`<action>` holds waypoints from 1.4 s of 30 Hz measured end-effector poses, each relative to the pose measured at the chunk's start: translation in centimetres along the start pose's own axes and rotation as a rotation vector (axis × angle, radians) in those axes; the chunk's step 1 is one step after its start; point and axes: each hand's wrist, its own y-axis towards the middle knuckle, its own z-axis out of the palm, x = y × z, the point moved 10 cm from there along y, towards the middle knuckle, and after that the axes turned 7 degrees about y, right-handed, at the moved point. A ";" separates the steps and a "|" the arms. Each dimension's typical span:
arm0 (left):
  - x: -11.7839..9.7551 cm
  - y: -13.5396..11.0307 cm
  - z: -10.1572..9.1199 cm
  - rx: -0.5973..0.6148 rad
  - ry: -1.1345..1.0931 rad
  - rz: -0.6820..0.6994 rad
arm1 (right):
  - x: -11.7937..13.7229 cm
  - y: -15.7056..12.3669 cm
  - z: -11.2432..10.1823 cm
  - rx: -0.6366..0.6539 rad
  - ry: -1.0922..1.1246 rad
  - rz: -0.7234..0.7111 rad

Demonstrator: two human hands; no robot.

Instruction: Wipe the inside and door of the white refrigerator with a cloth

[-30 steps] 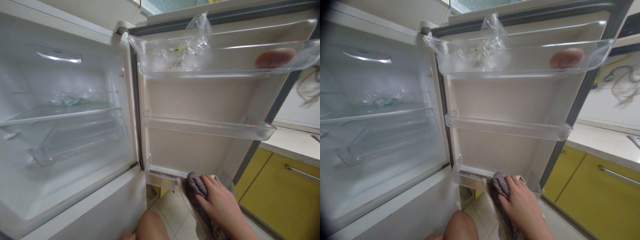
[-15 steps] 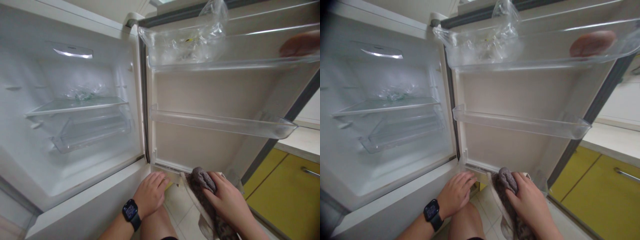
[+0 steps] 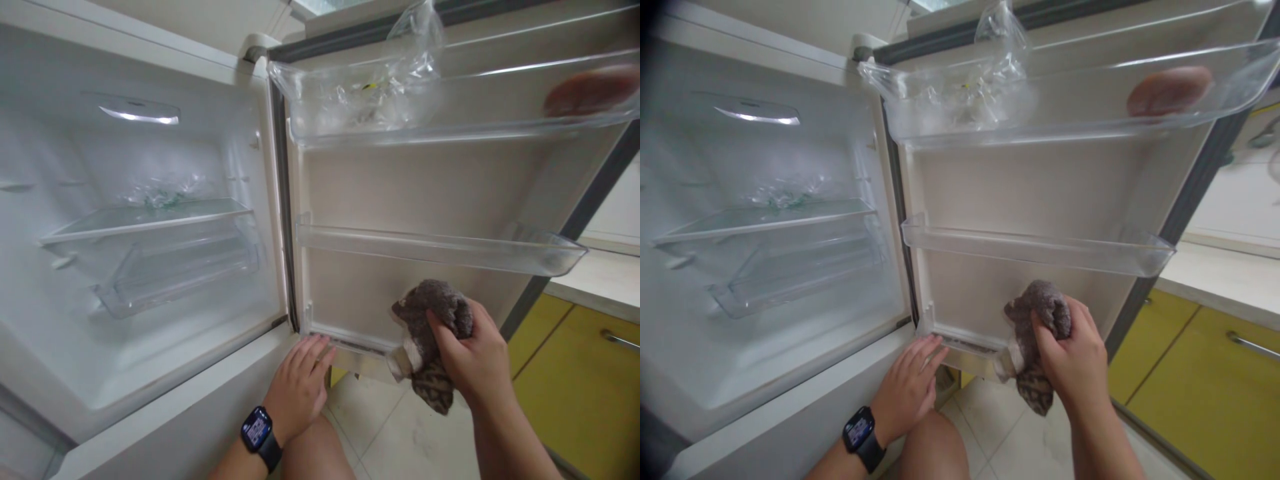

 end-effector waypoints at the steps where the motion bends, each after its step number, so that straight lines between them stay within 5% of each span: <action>1: 0.3 0.2 -0.1 -0.006 0.011 -0.018 | 0.9 0.4 0.2 -0.040 0.023 -0.013; 6: 1.5 0.8 0.6 0.039 -0.040 -0.093 | 4.5 3.0 2.9 -0.158 0.112 -0.102; 12: 1.8 0.4 1.5 -0.017 -0.082 -0.178 | 7.4 4.8 10.0 -0.142 0.269 -0.191; 14: 1.7 0.1 1.8 -0.053 -0.065 -0.189 | 9.1 4.7 12.8 -0.062 0.260 -0.203; 19: 1.7 -0.5 2.8 -0.128 -0.026 -0.194 | 15.1 2.6 20.0 0.403 0.218 -0.363; 26: 2.2 -1.6 4.1 -0.240 0.075 -0.270 | 13.3 -0.2 22.1 0.716 -0.047 -0.282; 33: 2.3 -1.8 3.4 -0.238 0.007 -0.233 | 15.2 3.3 19.4 0.379 0.222 -0.166; 37: 2.5 -2.2 3.0 -0.271 0.022 -0.214 | 16.2 2.4 20.7 0.371 0.185 -0.150; 42: 2.9 -3.6 3.3 -0.370 0.189 -0.249 | 14.5 -0.7 22.2 0.480 0.104 -0.173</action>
